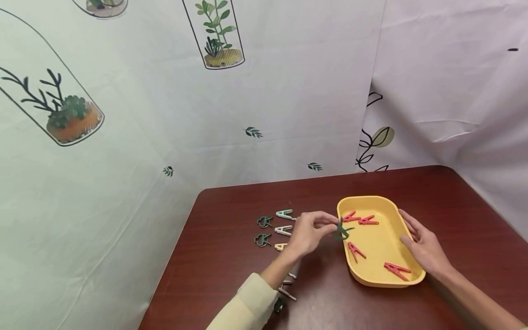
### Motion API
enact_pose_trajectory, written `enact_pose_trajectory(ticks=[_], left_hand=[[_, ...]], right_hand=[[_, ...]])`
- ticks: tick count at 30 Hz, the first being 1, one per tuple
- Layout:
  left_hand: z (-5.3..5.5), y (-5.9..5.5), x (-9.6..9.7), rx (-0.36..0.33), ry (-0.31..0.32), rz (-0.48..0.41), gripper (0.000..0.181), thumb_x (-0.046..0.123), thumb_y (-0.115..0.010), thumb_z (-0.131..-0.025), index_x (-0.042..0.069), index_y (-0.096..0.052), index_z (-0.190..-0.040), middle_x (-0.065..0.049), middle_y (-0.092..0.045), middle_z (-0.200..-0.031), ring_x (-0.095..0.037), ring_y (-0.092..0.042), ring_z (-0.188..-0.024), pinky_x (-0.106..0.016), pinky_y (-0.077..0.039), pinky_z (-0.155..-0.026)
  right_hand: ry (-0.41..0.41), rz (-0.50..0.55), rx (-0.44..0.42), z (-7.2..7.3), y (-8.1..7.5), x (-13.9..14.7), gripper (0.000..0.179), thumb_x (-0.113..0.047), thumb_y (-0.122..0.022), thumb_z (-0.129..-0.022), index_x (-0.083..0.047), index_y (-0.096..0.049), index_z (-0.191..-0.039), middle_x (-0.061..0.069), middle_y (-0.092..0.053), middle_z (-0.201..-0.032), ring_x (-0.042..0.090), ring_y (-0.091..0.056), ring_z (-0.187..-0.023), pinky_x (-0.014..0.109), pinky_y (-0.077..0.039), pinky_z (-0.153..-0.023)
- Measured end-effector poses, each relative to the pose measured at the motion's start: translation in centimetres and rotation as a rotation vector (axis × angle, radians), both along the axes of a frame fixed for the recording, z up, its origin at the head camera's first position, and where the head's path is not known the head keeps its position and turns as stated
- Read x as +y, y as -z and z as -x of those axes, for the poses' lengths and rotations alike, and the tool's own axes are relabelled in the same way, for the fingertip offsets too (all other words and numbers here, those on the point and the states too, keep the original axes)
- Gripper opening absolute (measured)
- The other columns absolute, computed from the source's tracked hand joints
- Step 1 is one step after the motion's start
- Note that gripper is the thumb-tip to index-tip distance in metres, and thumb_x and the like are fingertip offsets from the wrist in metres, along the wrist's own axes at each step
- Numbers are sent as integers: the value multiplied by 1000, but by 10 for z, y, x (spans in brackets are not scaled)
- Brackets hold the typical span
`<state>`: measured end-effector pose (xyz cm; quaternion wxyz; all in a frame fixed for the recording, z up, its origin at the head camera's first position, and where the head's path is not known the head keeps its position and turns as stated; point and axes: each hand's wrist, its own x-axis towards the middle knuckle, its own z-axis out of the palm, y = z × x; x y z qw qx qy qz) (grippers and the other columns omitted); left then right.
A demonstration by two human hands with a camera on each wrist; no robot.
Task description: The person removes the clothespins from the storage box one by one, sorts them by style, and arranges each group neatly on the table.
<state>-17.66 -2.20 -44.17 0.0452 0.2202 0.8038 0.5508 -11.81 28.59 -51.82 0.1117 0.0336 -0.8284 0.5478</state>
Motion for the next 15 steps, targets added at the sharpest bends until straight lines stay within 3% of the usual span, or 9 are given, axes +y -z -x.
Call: enact_pose_trajectory(ticks=[8, 15], left_hand=[[8, -4, -46, 67, -82, 80, 12, 14, -80, -97, 18, -82, -108, 8, -80, -98, -8, -75, -85, -22, -57, -68], [15, -1, -86, 123, -140, 148, 13, 10, -79, -97, 14, -82, -109, 0, -81, -101, -16, -77, -86, -23, -59, -70]], right_hand=[[-3, 4, -18, 0, 0, 0, 65, 6, -54, -105, 7, -26, -163, 44, -35, -153, -23, -50, -106, 11, -56, -74], [6, -22, -22, -1, -2, 0, 65, 5, -54, -105, 6, -27, -164, 44, -36, -154, -25, -48, -106, 8, -54, -74]])
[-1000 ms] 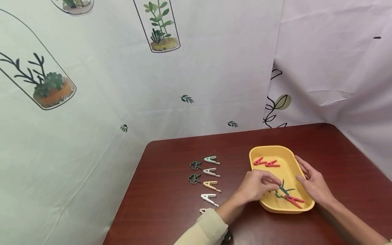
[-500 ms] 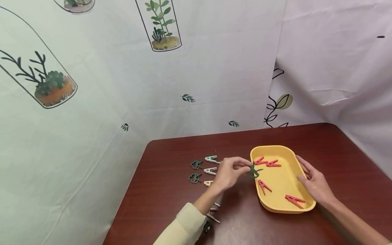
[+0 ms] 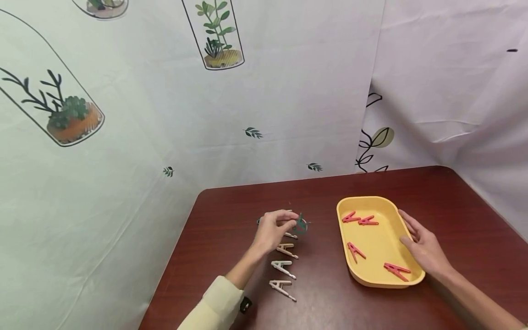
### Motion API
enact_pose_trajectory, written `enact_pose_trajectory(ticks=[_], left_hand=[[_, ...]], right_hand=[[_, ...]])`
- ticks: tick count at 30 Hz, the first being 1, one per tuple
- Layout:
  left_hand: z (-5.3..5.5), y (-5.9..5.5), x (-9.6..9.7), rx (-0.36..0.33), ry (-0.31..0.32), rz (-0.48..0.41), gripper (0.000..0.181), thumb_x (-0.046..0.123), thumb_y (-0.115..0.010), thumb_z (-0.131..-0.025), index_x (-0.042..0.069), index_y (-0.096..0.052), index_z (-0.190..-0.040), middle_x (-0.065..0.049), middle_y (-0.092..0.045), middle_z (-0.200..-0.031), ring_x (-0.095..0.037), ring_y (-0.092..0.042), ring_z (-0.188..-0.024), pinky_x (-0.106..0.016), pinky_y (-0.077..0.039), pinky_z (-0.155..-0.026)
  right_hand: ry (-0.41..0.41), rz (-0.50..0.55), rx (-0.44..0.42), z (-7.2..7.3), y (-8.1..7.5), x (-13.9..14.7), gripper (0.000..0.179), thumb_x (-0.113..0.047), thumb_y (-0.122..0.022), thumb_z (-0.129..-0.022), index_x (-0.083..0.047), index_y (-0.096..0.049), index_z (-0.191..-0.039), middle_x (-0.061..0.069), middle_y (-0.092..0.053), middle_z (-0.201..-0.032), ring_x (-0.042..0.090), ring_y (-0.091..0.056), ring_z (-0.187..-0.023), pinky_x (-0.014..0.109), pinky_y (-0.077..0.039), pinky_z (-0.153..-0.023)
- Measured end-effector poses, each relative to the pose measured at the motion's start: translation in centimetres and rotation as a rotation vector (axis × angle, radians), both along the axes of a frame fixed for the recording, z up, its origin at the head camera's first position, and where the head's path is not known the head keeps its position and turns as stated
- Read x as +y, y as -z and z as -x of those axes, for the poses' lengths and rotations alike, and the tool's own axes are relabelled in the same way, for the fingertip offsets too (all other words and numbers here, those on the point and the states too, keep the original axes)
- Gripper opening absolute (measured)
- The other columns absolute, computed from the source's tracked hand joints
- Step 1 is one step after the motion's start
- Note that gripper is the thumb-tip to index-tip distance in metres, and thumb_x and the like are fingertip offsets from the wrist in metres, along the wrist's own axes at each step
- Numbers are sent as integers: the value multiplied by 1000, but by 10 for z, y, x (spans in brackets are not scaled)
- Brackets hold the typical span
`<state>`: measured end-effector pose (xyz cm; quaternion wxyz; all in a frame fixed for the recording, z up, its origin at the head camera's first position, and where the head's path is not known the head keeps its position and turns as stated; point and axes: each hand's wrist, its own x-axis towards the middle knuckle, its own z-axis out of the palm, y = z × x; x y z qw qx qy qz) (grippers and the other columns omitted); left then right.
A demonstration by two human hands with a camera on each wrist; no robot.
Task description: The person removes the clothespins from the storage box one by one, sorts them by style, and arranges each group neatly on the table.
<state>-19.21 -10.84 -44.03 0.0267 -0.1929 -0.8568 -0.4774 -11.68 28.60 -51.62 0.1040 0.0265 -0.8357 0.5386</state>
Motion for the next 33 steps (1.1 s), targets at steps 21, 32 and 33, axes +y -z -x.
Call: enact_pose_trajectory(ticks=[21, 32, 33], left_hand=[[-12, 25, -93, 18, -164, 122, 13, 7, -83, -92, 17, -83, -100, 3, -80, -89, -13, -72, -75, -22, -51, -61], [-25, 45, -117, 4, -175, 169, 14, 7, -84, -90, 20, -83, -95, 8, -79, -88, -10, -72, -75, -21, -52, -64], [-26, 46, -118, 10, -172, 179, 13, 8, -84, -90, 20, -83, -95, 9, -79, -88, -9, -72, -75, -22, -52, -64]], right_hand=[[-2, 2, 1, 1, 1, -1, 65, 5, -54, -104, 5, -28, -164, 43, -37, -154, -25, -47, -106, 8, -54, -75], [2, 9, 12, 0, -1, -1, 65, 4, -54, -104, 5, -28, -164, 43, -37, -154, -26, -46, -107, 7, -53, -76], [2, 8, 11, 0, -1, -1, 65, 4, -54, -105, 5, -28, -164, 43, -37, -154, -26, -46, -107, 7, -53, -76]])
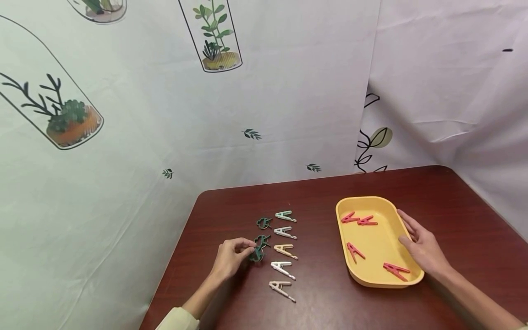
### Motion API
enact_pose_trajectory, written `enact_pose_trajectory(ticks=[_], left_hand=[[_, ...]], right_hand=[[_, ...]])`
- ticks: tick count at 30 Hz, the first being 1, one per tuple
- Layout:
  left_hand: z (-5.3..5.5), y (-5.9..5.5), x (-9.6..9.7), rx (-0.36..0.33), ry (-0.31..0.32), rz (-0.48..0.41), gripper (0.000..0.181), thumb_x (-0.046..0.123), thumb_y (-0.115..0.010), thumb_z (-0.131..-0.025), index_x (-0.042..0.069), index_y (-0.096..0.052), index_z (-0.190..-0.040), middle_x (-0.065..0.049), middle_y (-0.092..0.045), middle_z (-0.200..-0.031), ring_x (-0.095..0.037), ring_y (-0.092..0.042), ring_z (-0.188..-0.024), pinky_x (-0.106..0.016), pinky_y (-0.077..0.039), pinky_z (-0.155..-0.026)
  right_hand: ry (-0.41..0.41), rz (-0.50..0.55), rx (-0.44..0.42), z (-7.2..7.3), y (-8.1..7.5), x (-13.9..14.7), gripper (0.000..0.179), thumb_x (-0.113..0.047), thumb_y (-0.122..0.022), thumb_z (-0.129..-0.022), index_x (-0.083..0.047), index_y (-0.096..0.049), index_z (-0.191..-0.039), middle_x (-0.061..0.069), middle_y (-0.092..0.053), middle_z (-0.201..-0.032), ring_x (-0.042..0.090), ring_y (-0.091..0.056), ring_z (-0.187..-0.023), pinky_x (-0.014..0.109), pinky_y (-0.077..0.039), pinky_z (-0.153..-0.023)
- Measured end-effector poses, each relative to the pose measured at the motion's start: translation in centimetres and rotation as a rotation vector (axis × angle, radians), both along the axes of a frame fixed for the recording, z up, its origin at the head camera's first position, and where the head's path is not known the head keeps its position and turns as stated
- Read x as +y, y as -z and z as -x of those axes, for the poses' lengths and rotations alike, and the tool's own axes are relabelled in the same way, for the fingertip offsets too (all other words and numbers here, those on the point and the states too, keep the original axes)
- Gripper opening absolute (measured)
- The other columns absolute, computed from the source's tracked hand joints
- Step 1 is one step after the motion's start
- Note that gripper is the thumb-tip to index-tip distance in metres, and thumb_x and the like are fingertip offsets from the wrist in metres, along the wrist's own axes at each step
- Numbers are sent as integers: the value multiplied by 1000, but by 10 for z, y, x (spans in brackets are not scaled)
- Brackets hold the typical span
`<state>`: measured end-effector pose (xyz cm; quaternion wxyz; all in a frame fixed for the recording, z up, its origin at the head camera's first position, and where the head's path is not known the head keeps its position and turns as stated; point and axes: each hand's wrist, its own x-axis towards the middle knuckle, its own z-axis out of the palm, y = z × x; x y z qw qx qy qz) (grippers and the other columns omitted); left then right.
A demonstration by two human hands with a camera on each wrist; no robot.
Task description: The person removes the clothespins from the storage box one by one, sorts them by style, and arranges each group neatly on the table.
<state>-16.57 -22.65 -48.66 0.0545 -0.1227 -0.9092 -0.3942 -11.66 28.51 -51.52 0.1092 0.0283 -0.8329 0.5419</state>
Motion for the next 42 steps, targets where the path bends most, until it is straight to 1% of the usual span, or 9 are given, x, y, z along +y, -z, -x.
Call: enact_pose_trajectory(ticks=[4, 9, 14, 19, 26, 33, 36, 39, 42], left_hand=[[-3, 6, -4, -3, 13, 44, 11, 12, -84, -92, 22, -83, -95, 12, -79, -88, -4, -71, -75, -23, -53, -65], [-4, 10, -6, -22, 47, 108, 10, 15, -81, -95, 25, -82, -97, 15, -77, -89, -1, -69, -77, -24, -54, -68], [-5, 12, -6, 1, 79, 159, 11, 15, -82, -95, 26, -83, -97, 14, -78, -93, -1, -68, -80, -25, -55, -72], [-6, 13, -5, 27, 113, 186, 8, 18, -82, -95, 24, -83, -98, 11, -79, -95, -1, -70, -84, -28, -58, -75], [-5, 14, -3, 78, 150, 196, 10, 15, -83, -94, 25, -83, -96, 12, -79, -92, 0, -69, -80, -27, -57, -71], [-4, 16, -3, 84, 166, 206, 11, 14, -84, -93, 24, -84, -96, 12, -80, -94, -1, -71, -87, -27, -58, -75], [-5, 17, -3, 102, 170, 205, 9, 16, -84, -92, 24, -85, -96, 13, -80, -93, -1, -71, -88, -27, -58, -76], [-5, 18, -4, 135, 183, 203, 8, 16, -84, -92, 23, -85, -96, 13, -80, -92, -2, -72, -87, -28, -58, -74], [-6, 19, -5, 147, 193, 201, 9, 15, -85, -91, 23, -84, -96, 12, -80, -92, -3, -72, -87, -29, -58, -73]], right_hand=[[0, 6, -5, 0, 0, 0, 65, 3, -54, -105, 5, -28, -164, 43, -36, -154, -26, -47, -106, 8, -54, -76], [1, 3, -3, -1, 0, 1, 65, 4, -54, -105, 5, -28, -164, 43, -37, -154, -26, -48, -106, 8, -54, -76], [3, 5, 1, -1, 1, 1, 65, 4, -54, -104, 5, -28, -164, 44, -36, -154, -26, -47, -106, 7, -53, -76], [1, 4, 3, 0, 3, 2, 65, 4, -54, -105, 5, -27, -164, 44, -35, -154, -25, -47, -108, 7, -53, -77], [7, 5, -4, 0, 2, 1, 65, 5, -54, -105, 6, -28, -164, 43, -36, -154, -26, -47, -107, 7, -53, -76], [7, 6, 0, 0, 3, 0, 65, 7, -54, -104, 6, -28, -163, 43, -37, -154, -26, -46, -108, 6, -52, -76], [7, 7, 2, 0, 4, 0, 65, 8, -54, -104, 7, -28, -163, 43, -36, -154, -26, -45, -108, 5, -51, -76], [6, 8, 12, 0, 4, -1, 65, 8, -54, -103, 7, -29, -163, 44, -36, -154, -27, -44, -109, 4, -50, -77], [-1, 23, 14, 0, 4, -1, 64, 8, -55, -104, 7, -29, -163, 44, -36, -154, -26, -46, -109, 5, -52, -77]])
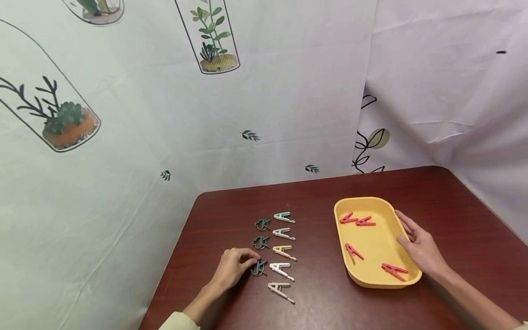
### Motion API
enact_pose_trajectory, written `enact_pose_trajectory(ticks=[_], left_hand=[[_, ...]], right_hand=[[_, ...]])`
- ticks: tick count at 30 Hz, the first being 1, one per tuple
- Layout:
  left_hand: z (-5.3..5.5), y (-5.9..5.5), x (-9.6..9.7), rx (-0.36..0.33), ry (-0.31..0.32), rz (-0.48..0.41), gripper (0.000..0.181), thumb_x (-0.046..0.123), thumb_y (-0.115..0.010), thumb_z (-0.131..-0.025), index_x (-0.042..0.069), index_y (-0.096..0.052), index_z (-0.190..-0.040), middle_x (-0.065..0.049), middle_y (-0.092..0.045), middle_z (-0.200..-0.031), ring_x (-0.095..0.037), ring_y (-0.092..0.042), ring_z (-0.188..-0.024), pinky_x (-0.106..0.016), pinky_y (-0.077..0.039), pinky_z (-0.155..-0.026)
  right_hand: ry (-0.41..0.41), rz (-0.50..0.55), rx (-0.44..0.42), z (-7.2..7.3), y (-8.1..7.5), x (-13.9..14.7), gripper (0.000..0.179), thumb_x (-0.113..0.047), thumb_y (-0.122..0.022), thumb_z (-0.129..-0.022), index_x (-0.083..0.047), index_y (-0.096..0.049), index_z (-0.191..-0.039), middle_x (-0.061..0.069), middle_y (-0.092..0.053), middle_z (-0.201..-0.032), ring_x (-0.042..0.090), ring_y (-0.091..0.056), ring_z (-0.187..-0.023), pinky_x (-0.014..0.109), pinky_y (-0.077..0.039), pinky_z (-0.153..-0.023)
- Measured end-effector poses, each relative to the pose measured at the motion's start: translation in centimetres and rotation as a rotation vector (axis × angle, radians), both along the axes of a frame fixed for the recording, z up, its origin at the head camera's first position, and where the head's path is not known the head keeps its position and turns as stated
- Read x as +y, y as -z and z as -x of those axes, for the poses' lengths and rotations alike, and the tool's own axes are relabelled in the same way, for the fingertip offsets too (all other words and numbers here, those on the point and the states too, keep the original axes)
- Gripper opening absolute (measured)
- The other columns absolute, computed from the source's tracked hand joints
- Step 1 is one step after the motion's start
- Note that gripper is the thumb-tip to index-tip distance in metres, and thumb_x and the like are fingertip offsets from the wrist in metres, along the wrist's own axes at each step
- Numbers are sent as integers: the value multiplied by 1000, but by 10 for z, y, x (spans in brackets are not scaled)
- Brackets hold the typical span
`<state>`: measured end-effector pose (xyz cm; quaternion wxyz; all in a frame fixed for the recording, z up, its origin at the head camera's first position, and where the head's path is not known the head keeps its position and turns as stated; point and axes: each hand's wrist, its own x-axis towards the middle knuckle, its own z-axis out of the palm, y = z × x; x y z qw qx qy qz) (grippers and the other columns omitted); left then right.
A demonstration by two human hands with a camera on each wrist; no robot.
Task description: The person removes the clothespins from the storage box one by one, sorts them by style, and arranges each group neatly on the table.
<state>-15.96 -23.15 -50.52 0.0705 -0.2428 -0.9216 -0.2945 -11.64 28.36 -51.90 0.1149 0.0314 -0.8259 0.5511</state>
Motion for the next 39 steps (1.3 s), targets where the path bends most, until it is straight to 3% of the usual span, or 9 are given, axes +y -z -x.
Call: enact_pose_trajectory(ticks=[7, 15, 21, 26, 32, 35, 39], left_hand=[[0, 0, 0, -68, -25, 2, 10, 16, -84, -92, 24, -84, -96, 17, -79, -93, 0, -71, -84, -27, -58, -73], [0, 2, 1, -75, -22, -9, 10, 14, -84, -92, 24, -84, -96, 15, -79, -93, 0, -70, -82, -25, -57, -72], [2, 0, -1, -111, -30, -70, 9, 15, -84, -92, 22, -83, -98, 11, -80, -95, -2, -73, -84, -25, -60, -74], [9, -7, 0, -147, -92, -240, 8, 11, -82, -94, 18, -82, -99, 6, -80, -93, -10, -75, -84, -24, -60, -75], [23, -18, 10, -263, -116, -600, 16, 3, -76, -97, -1, -77, -113, -18, -79, -108, -33, -77, -103, -26, -61, -86], [30, -25, 23, -286, -123, -754, 23, 2, -74, -98, -4, -73, -121, -26, -75, -117, -39, -73, -112, -28, -61, -91], [36, -33, 50, -288, -130, -877, 33, 3, -72, -101, -4, -67, -133, -25, -72, -129, -39, -69, -121, -27, -58, -96]], right_hand=[[0, 0, -11, -1, 0, 0, 64, 7, -55, -105, 7, -28, -163, 43, -37, -154, -25, -48, -108, 7, -53, -76], [1, -2, -10, -2, 1, 0, 65, 7, -55, -104, 6, -28, -163, 43, -37, -154, -25, -47, -108, 8, -54, -76], [-1, -7, -5, -1, -1, 0, 65, 6, -55, -104, 6, -29, -164, 43, -37, -154, -25, -48, -109, 8, -54, -77], [8, -17, 4, 0, 0, 1, 65, 9, -55, -103, 6, -30, -163, 42, -39, -153, -24, -48, -109, 8, -53, -76], [21, -34, -3, 1, -1, 0, 65, 9, -55, -103, 6, -31, -163, 42, -41, -153, -24, -48, -107, 8, -54, -75], [19, -29, -1, 1, 0, 0, 65, 9, -55, -103, 6, -30, -163, 42, -41, -153, -24, -47, -108, 7, -53, -75], [14, -20, 8, 1, 0, 0, 65, 9, -55, -103, 6, -31, -163, 43, -40, -153, -24, -48, -108, 8, -53, -75]])
